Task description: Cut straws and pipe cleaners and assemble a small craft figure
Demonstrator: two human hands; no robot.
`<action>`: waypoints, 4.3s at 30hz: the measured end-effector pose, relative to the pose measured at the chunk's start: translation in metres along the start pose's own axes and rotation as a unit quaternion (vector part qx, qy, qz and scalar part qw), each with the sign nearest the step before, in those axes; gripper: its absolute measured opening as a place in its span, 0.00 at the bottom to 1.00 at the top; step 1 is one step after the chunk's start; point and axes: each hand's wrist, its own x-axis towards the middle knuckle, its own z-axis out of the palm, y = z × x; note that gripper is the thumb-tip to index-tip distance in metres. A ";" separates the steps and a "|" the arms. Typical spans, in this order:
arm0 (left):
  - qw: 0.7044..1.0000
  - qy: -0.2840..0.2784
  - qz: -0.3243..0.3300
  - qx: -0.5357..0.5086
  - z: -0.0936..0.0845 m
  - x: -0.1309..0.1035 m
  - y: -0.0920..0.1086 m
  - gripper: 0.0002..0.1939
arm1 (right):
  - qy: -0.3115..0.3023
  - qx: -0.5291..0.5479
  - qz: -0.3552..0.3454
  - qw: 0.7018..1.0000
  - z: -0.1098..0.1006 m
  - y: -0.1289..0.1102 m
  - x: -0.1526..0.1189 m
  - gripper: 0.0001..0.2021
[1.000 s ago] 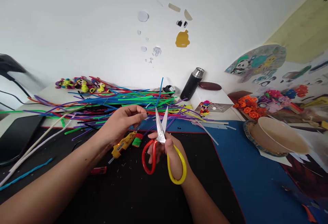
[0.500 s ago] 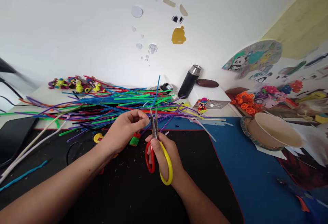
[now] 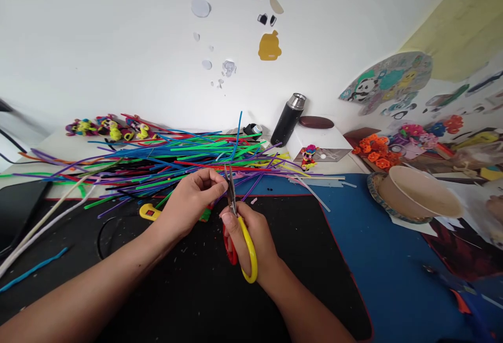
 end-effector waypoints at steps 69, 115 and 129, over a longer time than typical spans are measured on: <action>0.992 0.065 0.017 -0.103 0.005 -0.007 0.005 0.10 | -0.147 0.319 0.117 0.929 0.000 0.010 0.010 0.57; 0.984 0.059 0.079 0.150 0.003 -0.009 0.000 0.11 | -0.018 0.017 0.017 1.000 0.001 -0.001 0.000 0.24; 0.986 0.046 0.071 0.144 0.006 -0.010 0.000 0.10 | -0.027 -0.005 0.028 0.999 0.000 -0.004 0.001 0.21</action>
